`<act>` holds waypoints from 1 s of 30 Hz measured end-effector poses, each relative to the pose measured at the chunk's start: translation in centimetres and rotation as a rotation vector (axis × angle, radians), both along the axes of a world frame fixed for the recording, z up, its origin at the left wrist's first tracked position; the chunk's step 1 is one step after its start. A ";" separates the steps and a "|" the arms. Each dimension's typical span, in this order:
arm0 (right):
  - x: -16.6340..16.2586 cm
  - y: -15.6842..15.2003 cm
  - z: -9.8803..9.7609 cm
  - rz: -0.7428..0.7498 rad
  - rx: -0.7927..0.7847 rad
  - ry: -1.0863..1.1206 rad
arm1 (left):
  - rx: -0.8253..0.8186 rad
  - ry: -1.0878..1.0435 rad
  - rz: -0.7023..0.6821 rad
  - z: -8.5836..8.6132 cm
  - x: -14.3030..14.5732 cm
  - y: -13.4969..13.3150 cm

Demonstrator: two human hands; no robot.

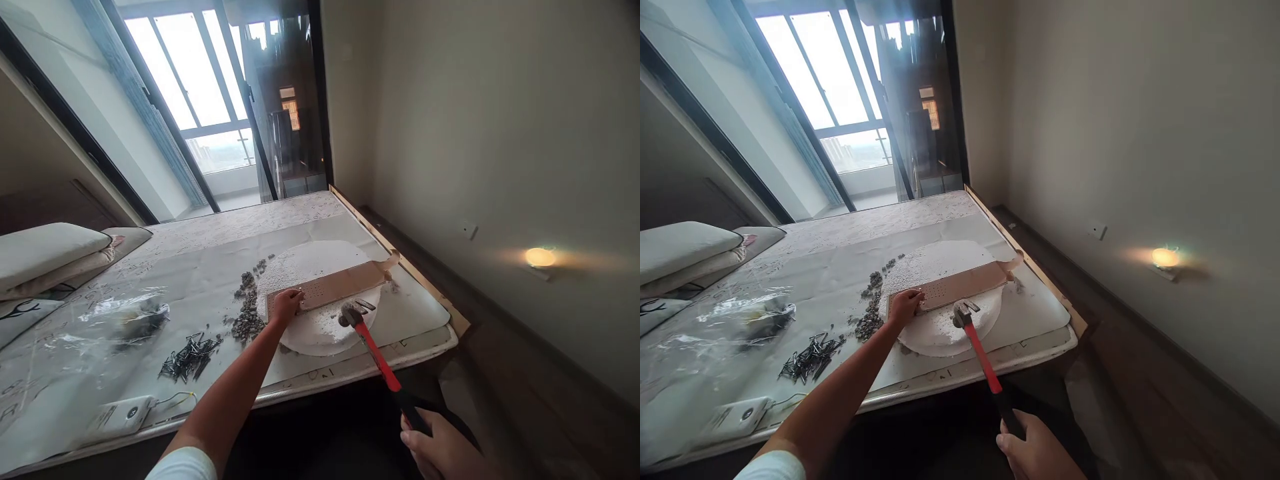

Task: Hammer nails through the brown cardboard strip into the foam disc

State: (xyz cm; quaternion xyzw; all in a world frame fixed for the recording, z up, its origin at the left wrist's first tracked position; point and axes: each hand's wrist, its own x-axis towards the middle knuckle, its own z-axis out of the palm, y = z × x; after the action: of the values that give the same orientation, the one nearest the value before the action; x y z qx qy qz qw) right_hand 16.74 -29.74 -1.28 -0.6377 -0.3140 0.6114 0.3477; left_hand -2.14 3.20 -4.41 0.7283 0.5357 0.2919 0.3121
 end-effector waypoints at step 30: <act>-0.1 9.7 4.6 0.245 0.172 -0.069 | 0.253 0.159 -0.031 -2.5 -0.4 -0.3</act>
State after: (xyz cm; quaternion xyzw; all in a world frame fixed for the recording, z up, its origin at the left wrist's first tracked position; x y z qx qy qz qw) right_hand 16.63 -20.08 3.30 -0.5830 -0.4524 0.5979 0.3130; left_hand -2.53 2.85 -6.93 0.7907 0.5063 0.2937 0.1792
